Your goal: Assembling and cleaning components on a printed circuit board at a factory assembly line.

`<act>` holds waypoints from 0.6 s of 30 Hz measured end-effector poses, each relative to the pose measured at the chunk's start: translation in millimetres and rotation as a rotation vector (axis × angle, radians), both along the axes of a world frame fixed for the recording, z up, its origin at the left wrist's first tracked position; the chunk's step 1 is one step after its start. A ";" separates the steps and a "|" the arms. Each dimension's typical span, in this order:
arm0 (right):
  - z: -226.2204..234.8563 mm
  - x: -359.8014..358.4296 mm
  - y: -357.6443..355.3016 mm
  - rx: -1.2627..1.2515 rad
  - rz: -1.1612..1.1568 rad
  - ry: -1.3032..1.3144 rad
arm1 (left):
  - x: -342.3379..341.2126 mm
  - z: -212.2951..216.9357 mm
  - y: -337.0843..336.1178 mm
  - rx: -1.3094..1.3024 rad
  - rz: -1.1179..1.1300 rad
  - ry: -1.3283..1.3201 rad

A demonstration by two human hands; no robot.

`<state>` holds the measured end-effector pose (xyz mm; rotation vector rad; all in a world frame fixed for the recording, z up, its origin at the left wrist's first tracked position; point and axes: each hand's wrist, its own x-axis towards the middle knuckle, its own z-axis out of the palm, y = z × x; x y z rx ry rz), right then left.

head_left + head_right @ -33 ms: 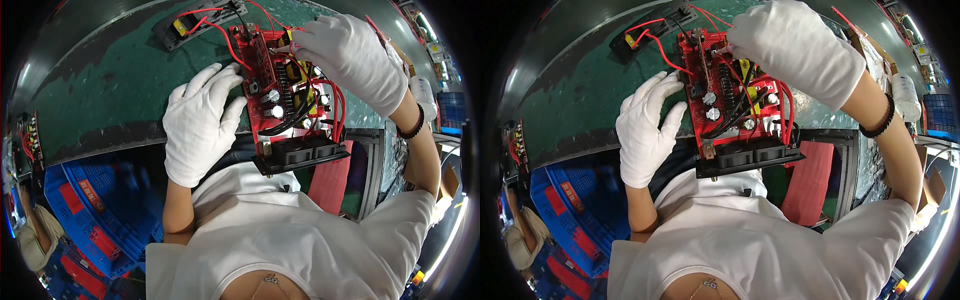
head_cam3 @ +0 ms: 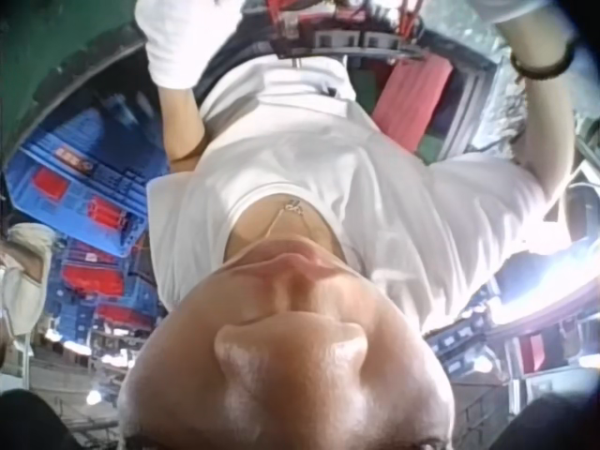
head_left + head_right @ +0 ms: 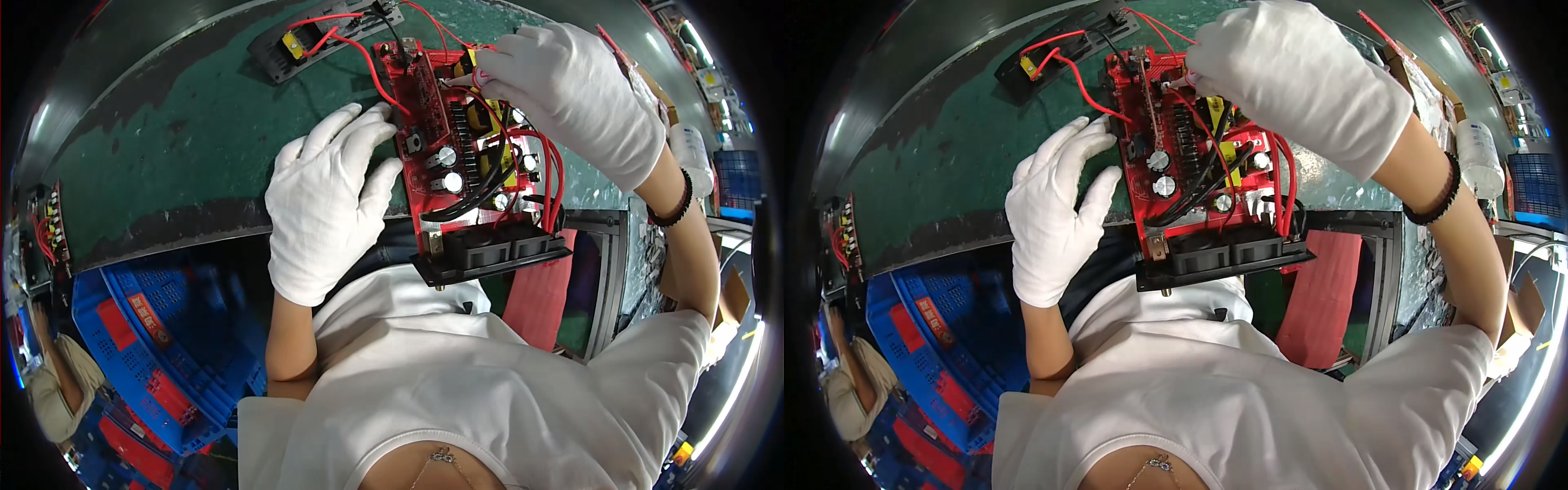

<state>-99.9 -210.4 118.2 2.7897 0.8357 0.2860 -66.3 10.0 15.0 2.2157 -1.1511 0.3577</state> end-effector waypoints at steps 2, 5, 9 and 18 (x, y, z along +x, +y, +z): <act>-3.1 0.3 -0.9 -0.027 0.020 -0.020 | 0.1 0.3 0.1 0.006 0.003 -0.001; -3.7 0.5 -0.7 -0.060 0.038 -0.043 | 0.1 0.5 0.5 0.007 0.006 0.002; -6.4 0.9 -3.3 -0.128 0.128 -0.076 | -0.2 0.8 0.2 0.008 0.007 0.003; -3.5 0.1 0.4 -0.033 0.010 -0.015 | -0.5 1.3 -0.2 0.014 0.011 0.001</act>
